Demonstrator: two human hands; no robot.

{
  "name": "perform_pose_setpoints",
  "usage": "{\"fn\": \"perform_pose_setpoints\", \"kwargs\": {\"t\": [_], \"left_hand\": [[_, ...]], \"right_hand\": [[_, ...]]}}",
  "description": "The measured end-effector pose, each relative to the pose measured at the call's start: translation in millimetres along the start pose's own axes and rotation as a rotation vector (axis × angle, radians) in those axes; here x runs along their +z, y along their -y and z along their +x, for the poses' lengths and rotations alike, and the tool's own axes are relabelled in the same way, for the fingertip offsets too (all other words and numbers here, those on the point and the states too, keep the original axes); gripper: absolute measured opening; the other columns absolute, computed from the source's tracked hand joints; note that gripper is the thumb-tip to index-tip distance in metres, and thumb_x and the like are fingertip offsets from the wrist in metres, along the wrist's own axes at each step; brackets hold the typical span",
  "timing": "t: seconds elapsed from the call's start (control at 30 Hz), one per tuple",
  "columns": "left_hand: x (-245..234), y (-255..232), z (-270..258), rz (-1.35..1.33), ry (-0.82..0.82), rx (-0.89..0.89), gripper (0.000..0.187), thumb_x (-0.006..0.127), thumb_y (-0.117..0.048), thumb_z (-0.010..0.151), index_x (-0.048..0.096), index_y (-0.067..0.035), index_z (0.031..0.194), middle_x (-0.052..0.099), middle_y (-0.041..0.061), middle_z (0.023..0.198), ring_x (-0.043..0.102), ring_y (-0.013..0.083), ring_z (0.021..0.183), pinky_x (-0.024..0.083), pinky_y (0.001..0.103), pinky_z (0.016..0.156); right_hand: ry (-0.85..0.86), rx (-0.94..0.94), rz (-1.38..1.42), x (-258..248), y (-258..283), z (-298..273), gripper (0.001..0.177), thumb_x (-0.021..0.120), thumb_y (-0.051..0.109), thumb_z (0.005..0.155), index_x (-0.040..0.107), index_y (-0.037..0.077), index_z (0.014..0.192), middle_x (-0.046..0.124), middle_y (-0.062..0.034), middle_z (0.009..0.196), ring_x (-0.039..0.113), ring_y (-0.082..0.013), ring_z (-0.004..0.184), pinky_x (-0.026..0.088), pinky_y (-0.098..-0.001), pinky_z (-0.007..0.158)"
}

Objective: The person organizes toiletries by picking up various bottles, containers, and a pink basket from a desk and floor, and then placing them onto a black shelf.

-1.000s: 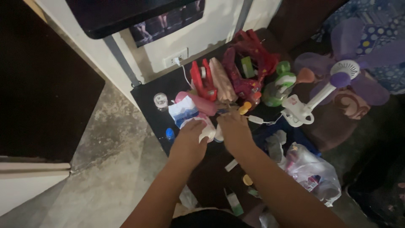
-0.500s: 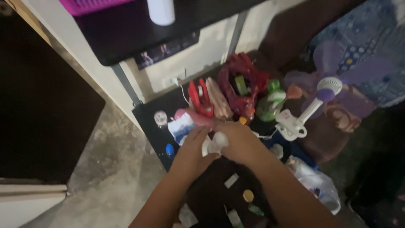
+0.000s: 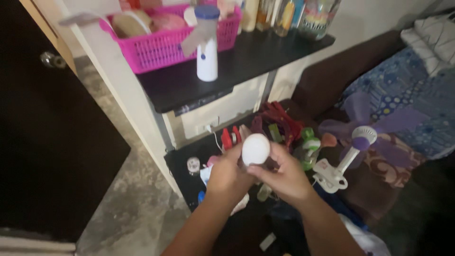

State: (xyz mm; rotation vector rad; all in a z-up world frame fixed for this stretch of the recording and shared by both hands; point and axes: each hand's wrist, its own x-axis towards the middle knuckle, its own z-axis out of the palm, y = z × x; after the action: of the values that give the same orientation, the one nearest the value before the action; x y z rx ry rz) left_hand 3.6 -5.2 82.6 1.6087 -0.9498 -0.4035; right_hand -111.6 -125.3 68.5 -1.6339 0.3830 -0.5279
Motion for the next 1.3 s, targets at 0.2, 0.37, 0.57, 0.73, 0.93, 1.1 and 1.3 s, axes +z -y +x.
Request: {"fn": "perform_pose_setpoints", "kwargs": {"t": [0.2, 0.37, 0.57, 0.73, 0.93, 1.1, 1.3], "left_hand": [[-17.0, -47.3, 15.9, 0.008, 0.076, 0.176, 0.054, 0.079, -0.012, 0.075, 0.067, -0.009, 0.127, 0.076, 0.018, 0.109, 0.077, 0.0307, 0.100, 0.058, 0.037, 0.085], [-26.1, -75.8, 45.9, 0.038, 0.078, 0.304, 0.064, 0.077, -0.014, 0.079, 0.059, -0.004, 0.140, 0.071, 0.023, 0.120, 0.070, 0.0370, 0.111, 0.054, 0.038, 0.095], [-28.7, -87.4, 102.9, 0.133, -0.033, 0.414, 0.071, 0.077, -0.018, 0.084, 0.049, 0.004, 0.145, 0.060, 0.027, 0.138, 0.059, 0.0406, 0.128, 0.046, 0.041, 0.106], [-23.4, -78.9, 151.3, 0.227, -0.003, 0.437, 0.079, 0.077, -0.016, 0.082, 0.040, 0.007, 0.148, 0.051, 0.032, 0.144, 0.046, 0.0422, 0.139, 0.038, 0.043, 0.113], [-16.5, -63.4, 198.0, 0.279, 0.066, 0.353, 0.085, 0.076, -0.016, 0.082, 0.033, 0.006, 0.152, 0.047, 0.032, 0.147, 0.040, 0.0447, 0.142, 0.035, 0.045, 0.115], [-10.4, -47.3, 220.6, 0.317, 0.095, 0.298, 0.086, 0.076, -0.019, 0.084, 0.030, 0.008, 0.151, 0.042, 0.033, 0.150, 0.038, 0.0452, 0.142, 0.034, 0.045, 0.116], [-5.4, -27.1, 232.4, 0.332, 0.113, 0.262, 0.085, 0.076, -0.019, 0.084, 0.031, 0.009, 0.150, 0.043, 0.032, 0.149, 0.039, 0.0442, 0.142, 0.034, 0.044, 0.116]], "right_hand": [[-0.109, -0.042, -0.005, -12.6, 27.0, 8.2, 0.043, 0.072, 0.008, 0.088, 0.062, 0.001, 0.129, 0.074, -0.0040, 0.116, 0.068, -0.0110, 0.103, 0.055, -0.0273, 0.089], [-0.197, -0.098, 0.009, -33.9, 63.3, 31.0, 0.043, 0.071, 0.009, 0.089, 0.061, 0.002, 0.130, 0.073, -0.0066, 0.113, 0.068, -0.0139, 0.098, 0.056, -0.0303, 0.082], [-0.387, -0.294, -0.179, -59.7, 104.9, 99.8, 0.044, 0.073, 0.012, 0.089, 0.061, 0.002, 0.129, 0.072, -0.0068, 0.113, 0.069, -0.0138, 0.101, 0.056, -0.0309, 0.084], [-0.455, -0.498, -0.371, -71.5, 106.4, 175.6, 0.043, 0.076, 0.019, 0.090, 0.060, 0.000, 0.126, 0.073, -0.0081, 0.111, 0.069, -0.0138, 0.100, 0.056, -0.0313, 0.086], [-0.598, -0.294, -0.667, -89.2, 80.9, 257.7, 0.044, 0.079, 0.027, 0.085, 0.065, 0.002, 0.118, 0.074, -0.0137, 0.098, 0.072, -0.0218, 0.086, 0.055, -0.0354, 0.077], [-0.599, -0.407, -0.662, -102.8, 56.2, 292.2, 0.058, 0.084, 0.027, 0.077, 0.061, 0.000, 0.122, 0.073, -0.0171, 0.103, 0.072, -0.0278, 0.092, 0.055, -0.0383, 0.079], [-0.662, -0.244, -0.807, -109.5, 37.0, 319.0, 0.054, 0.088, 0.029, 0.074, 0.066, -0.002, 0.113, 0.075, -0.0206, 0.102, 0.074, -0.0327, 0.094, 0.057, -0.0402, 0.083]]}}
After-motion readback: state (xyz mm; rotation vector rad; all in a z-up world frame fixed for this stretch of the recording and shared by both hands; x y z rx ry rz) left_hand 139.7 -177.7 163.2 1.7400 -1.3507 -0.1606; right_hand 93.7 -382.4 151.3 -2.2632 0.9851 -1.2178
